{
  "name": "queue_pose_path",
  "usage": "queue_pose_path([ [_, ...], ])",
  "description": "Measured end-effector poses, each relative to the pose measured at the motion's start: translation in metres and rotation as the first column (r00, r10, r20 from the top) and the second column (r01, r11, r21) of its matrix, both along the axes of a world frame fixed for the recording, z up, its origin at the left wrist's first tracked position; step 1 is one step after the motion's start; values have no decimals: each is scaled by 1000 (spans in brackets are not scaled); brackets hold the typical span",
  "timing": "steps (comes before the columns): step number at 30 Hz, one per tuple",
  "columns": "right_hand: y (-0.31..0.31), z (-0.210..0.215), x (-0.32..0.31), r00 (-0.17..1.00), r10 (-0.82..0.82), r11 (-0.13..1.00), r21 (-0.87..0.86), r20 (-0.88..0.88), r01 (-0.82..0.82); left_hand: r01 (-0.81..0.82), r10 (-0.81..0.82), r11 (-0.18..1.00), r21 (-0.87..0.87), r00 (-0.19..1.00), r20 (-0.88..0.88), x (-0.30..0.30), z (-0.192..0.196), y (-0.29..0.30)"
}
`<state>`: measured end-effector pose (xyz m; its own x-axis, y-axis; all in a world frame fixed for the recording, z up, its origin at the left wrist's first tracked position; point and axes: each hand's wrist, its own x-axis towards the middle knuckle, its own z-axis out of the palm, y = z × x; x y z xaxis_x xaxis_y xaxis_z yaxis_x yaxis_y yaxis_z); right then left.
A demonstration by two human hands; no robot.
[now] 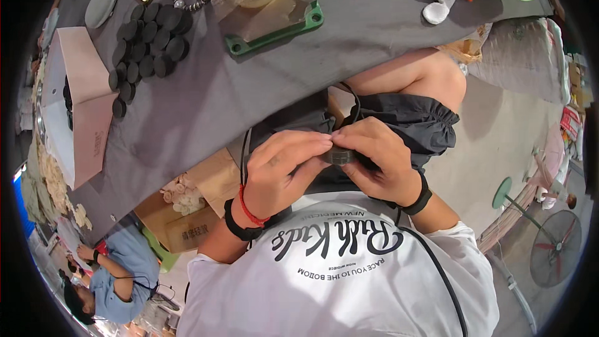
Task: Assembling small black plastic circular components by inserting a seal and using a manual press to secure them.
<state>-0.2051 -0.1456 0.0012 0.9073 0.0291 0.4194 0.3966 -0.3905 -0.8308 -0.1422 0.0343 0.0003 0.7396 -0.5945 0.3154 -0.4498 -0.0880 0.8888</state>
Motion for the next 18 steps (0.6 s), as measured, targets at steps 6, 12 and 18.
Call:
queue_pose_path([
  [6,6,4,-4,999,1,1000,7,-35,-1,48,-48,999,0,999,-5,-1,0,3],
  [12,10,-2,-4,994,-107,994,-21,1,107,-29,27,999,-14,990,-137,-12,-7,-5],
  [18,19,-10,-1,965,-228,959,-141,127,245,-203,82,957,-208,875,-477,-21,-1,-18],
])
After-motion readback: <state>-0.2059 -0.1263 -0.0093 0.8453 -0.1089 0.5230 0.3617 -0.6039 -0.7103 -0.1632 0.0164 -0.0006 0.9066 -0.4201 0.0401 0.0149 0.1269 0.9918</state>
